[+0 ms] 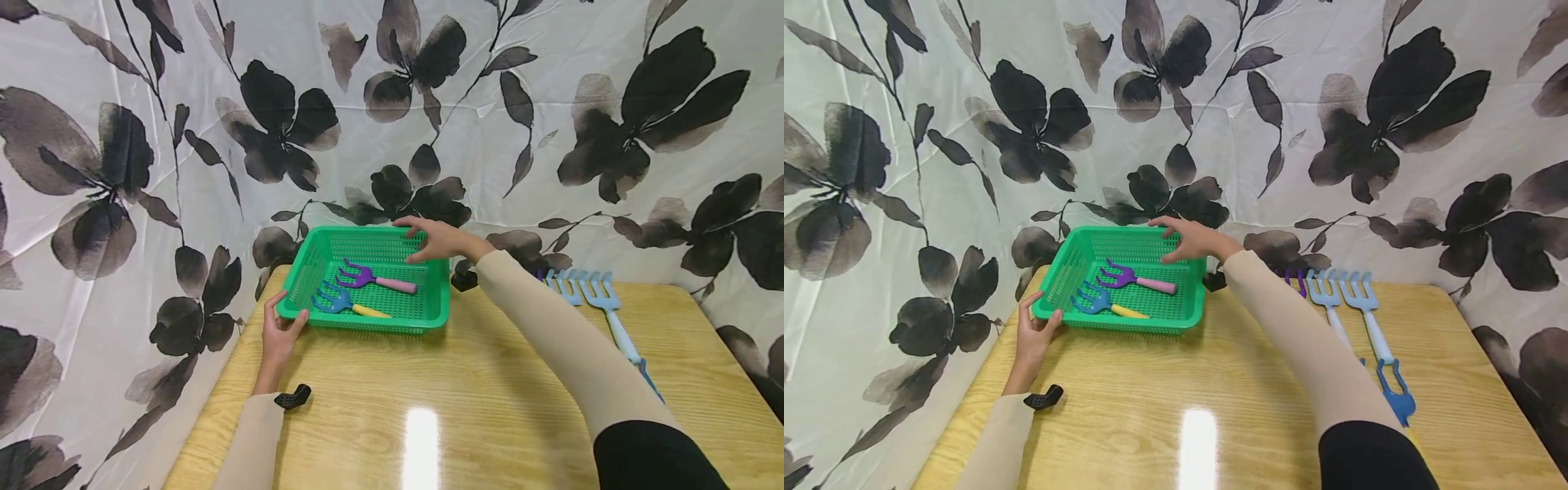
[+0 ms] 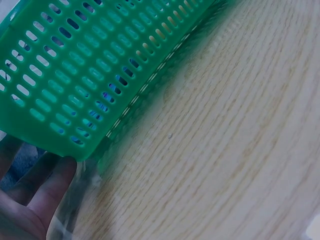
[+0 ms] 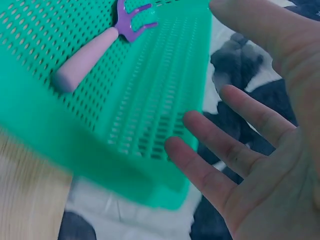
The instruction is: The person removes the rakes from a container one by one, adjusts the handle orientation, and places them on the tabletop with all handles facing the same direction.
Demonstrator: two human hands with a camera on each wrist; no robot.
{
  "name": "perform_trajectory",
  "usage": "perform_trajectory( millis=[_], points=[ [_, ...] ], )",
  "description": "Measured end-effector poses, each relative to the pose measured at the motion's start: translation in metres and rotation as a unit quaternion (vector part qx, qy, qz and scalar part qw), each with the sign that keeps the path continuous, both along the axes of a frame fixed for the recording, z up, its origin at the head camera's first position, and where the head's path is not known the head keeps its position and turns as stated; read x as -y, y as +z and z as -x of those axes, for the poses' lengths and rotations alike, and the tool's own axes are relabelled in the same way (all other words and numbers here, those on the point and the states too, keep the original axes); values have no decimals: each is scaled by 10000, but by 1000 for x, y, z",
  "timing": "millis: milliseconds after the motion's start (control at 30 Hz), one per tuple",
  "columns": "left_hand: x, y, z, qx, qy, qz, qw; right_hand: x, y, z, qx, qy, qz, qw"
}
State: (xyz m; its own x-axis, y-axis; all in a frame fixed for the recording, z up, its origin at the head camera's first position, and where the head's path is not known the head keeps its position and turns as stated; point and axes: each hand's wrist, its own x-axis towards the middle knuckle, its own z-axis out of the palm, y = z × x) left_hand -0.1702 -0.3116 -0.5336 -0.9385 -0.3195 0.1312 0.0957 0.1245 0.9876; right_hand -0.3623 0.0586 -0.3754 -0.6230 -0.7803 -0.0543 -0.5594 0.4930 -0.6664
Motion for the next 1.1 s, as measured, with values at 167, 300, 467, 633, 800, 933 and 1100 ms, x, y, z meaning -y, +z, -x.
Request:
perform_trajectory(
  millis=[167,300,467,633,800,933,1100],
  points=[
    [-4,0,-3,-53,173,55,9998,30,-15,12,281,192,3,9994],
    [-8,0,-3,-195,282,66,9994,50,-28,20,503,274,-123,9983],
    [-14,-1,-3,-221,283,140,9993,67,-45,27,794,246,-441,9956],
    [-18,0,-3,-199,359,216,9989,73,-59,28,926,188,-1000,9905],
    [-20,9,-6,-132,285,104,9995,74,-72,28,940,107,-1150,9889],
    [-26,26,-13,-24,211,63,9998,76,-81,26,1062,-82,-1207,9870],
    [-21,15,-8,-44,236,-7,9997,81,-87,22,1064,-317,-1382,9841]
  ],
)
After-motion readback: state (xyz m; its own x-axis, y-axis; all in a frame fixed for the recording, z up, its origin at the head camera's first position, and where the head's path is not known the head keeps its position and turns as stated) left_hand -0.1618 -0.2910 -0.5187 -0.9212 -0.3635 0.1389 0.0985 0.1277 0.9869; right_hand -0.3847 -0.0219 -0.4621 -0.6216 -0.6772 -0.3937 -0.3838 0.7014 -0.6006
